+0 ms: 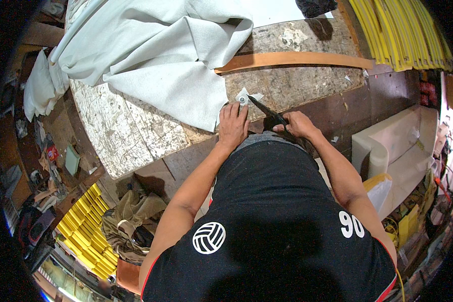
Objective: The person cuts a small circular piece from a white fabric using scissors, then applies a liquid from a bottle onto the cut piece. The person handles the fabric and scissors throughout the process.
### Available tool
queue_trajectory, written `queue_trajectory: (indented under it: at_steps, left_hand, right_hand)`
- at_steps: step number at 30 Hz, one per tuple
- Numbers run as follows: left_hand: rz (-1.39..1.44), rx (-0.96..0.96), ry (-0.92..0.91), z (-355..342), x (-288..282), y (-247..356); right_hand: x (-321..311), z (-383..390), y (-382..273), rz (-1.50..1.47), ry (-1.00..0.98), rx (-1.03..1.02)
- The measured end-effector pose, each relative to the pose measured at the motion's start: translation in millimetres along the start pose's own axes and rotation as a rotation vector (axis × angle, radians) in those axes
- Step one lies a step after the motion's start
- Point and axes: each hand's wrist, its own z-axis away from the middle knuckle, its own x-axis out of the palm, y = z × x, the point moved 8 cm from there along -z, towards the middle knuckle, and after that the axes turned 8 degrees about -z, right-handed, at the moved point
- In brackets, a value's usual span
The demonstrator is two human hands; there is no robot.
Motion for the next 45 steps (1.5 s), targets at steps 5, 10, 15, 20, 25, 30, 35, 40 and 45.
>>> queue_trajectory:
  at_steps: [5,10,15,20,25,30,35,40,45]
  left_hand:
    - [-0.022,0.004,-0.015,1.4,-0.1,-0.7]
    - [-0.033,0.015,-0.015,1.4,-1.2,-1.4]
    - [-0.055,0.030,-0.011,1.2,-1.3,-1.3]
    - [-0.053,0.032,-0.014,-0.3,-3.5,0.0]
    - [-0.070,0.018,-0.015,0.8,-3.4,-0.8]
    - [-0.070,0.015,-0.046,-1.5,2.5,-3.0]
    - [-0.068,0.056,-0.044,8.1,11.2,-3.1]
    - [-0.057,0.038,-0.033,9.6,10.3,4.5]
    - [-0.055,0.133,-0.029,-1.7,11.7,1.0]
  right_hand:
    - [-2.3,4.2,-2.9,-0.068,-0.063,-0.010]
    - [-1.2,-0.9,-4.6,-0.069,-0.075,-0.005]
    - [-5.3,-0.4,-6.7,-0.013,-0.080,0.057]
    - [-5.9,-0.3,-2.2,-0.012,-0.100,0.074]
    - [-4.2,-2.8,0.0,-0.045,-0.075,-0.037]
    - [-7.9,-4.4,-4.9,-0.007,-0.118,-0.006]
    - [-6.0,-0.1,-3.4,0.048,-0.056,-0.086]
    - [6.2,-10.5,10.8,-0.010,-0.104,-0.099]
    - [9.8,-11.5,14.6,-0.057,-0.079,-0.049]
